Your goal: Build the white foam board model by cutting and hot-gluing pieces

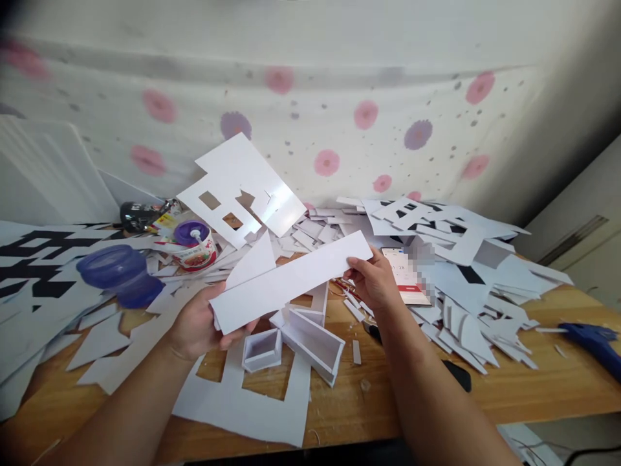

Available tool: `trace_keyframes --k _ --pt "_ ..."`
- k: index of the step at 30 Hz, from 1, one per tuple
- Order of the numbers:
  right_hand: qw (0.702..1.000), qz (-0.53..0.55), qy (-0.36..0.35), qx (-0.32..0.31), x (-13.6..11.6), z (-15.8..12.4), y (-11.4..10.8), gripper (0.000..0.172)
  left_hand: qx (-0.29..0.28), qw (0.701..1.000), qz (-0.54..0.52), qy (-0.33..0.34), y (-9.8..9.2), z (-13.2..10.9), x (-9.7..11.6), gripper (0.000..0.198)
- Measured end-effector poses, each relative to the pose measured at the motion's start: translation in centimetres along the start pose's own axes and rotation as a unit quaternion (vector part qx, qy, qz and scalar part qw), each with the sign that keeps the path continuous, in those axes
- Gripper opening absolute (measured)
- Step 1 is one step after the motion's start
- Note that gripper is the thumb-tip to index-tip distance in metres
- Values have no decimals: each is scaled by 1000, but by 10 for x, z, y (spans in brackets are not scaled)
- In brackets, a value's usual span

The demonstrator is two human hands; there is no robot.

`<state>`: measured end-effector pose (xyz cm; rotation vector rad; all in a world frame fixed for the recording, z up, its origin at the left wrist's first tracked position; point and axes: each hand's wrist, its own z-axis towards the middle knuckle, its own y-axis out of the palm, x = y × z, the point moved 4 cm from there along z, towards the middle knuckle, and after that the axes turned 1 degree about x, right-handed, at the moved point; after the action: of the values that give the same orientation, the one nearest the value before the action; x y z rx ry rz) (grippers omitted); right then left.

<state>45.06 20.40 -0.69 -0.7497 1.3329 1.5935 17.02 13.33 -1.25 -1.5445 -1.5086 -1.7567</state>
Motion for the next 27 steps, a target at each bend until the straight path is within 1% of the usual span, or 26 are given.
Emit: trace_keyframes --k 3,6,10,13,17,23,27 --pt "1000 14 4 2 1 0 -6 23 -20 1000 -18 -3 3 3 -4 60" --pt "1000 24 12 -4 1 1 -10 22 -56 998 -26 0 5 4 -7 61" --pt "999 34 16 -16 2 2 -11 22 -102 994 -23 24 6 3 -5 61" --pt "999 40 17 -22 4 2 -11 22 -123 991 -32 29 9 3 -3 61" --pt "998 52 18 -13 4 2 -11 23 -120 991 -39 34 12 5 -2 61" --pt "998 54 33 -29 6 0 -10 26 -117 992 -33 34 9 3 -5 72" --pt "997 50 36 -42 9 -1 -9 22 -122 991 -37 33 6 3 -5 68"
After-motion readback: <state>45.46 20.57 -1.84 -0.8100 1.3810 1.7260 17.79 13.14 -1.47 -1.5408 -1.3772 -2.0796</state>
